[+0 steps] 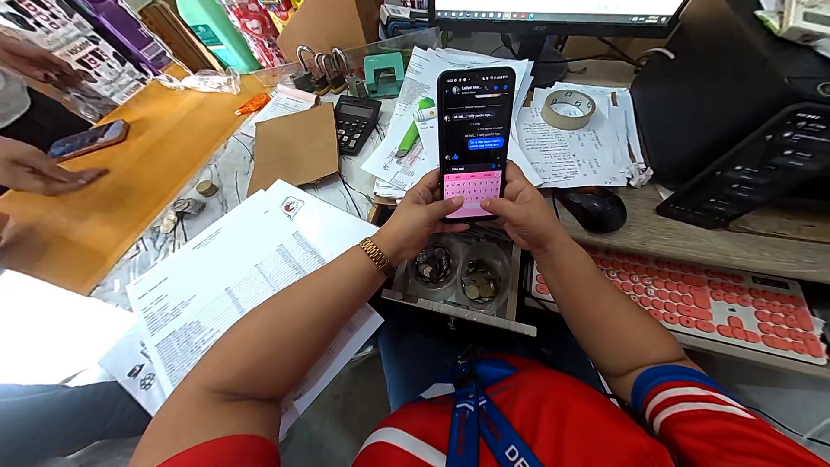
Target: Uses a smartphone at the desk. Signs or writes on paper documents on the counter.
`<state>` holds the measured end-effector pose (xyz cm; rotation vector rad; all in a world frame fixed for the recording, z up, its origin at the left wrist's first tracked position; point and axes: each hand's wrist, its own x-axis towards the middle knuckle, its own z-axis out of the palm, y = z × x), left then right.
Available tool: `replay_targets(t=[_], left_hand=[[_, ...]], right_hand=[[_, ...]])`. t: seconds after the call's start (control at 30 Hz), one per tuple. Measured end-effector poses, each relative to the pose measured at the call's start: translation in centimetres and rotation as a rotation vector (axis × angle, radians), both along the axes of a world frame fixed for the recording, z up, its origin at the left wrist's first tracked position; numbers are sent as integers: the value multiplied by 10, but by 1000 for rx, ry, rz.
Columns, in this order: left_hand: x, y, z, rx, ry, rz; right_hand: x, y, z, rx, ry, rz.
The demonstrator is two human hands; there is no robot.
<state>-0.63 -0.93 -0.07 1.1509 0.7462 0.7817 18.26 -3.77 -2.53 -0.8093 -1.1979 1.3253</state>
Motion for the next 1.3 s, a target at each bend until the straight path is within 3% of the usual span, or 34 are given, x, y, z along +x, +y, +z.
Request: replay_targets(t=[0.4,0.93,1.3], left_hand=[[0,-1,1,3,17,0],[1,-2,0,45,32,-14],[1,2,5,-17,15,16]], right_hand=[[4,-2,2,-36,13,42],[-8,0,-4,51,-28,-132],[1,-2,-6,108,-80,16]])
